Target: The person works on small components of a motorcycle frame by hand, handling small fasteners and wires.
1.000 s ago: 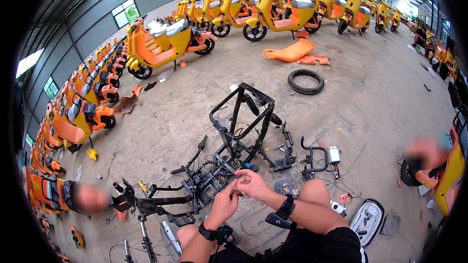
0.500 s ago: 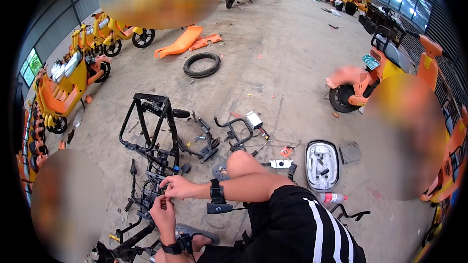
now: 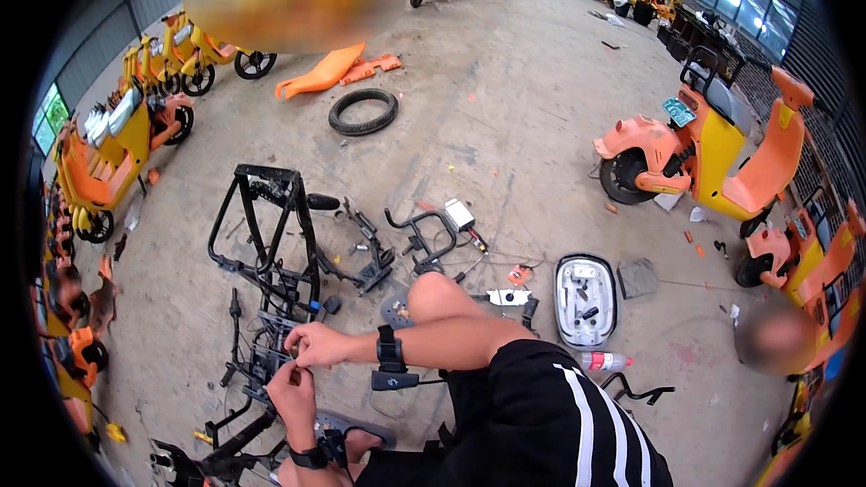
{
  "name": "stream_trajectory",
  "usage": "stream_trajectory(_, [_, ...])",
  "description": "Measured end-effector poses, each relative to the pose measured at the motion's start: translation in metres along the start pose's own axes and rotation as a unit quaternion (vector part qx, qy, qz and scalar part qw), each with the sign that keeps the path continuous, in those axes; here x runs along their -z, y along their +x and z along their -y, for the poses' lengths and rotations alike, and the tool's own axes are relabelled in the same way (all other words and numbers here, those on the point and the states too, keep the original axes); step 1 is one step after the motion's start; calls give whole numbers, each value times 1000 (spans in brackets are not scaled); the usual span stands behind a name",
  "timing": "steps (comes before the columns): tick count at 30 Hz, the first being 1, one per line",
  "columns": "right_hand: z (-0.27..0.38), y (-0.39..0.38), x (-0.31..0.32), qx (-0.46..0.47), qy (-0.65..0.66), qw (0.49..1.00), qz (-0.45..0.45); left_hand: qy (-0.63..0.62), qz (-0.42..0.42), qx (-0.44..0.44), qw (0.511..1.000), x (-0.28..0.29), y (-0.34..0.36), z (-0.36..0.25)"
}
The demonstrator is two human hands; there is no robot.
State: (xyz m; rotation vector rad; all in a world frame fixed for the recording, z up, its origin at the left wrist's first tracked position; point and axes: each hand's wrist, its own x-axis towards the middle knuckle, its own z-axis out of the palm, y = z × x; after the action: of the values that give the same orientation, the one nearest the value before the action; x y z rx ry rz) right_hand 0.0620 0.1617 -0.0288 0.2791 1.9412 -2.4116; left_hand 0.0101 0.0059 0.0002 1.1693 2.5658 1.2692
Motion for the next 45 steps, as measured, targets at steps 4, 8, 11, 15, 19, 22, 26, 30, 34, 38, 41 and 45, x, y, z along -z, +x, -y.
stream_trajectory(4, [-17, 12, 15, 136, -165, 977, -19, 30, 4, -58, 998, -10, 1, 17])
stream_trajectory(8, [1, 0, 11, 94, -68, 993, 22, -19, -32, -15, 999, 10, -3, 1])
stream_trajectory(11, [23, -16, 3, 106, -149, 979, -89, -134, -14, 99, 986, 19, -3, 1])
stream_trajectory(15, [23, -17, -4, 265, -266, 920, -115, -209, -39, 149, 966, 22, -5, 5])
stream_trajectory(19, [22, -16, -10, 351, -301, 879, -115, -236, -45, 162, 957, 21, -3, 3])
stream_trajectory(22, [18, -13, -7, 375, -319, 863, -115, -232, -42, 155, 959, 19, -1, 2])
stream_trajectory(26, [23, -14, -4, 348, -323, 875, -92, -197, -32, 142, 969, 18, -1, 1])
stream_trajectory(30, [21, -12, 2, 312, -359, 876, -79, -161, -33, 99, 982, 13, -5, 2])
stream_trajectory(34, [25, -15, 1, 248, -399, 880, -69, -145, -56, 41, 987, 5, -7, 9])
stream_trajectory(38, [33, -18, -1, 201, -425, 880, -75, -129, -28, 15, 991, -5, -6, 20])
stream_trajectory(41, [32, -17, -3, 144, -385, 909, -71, -132, -41, 2, 990, -6, -9, 19])
stream_trajectory(45, [31, -18, -7, 151, -368, 914, -76, -119, -54, -8, 991, -3, -12, 18])
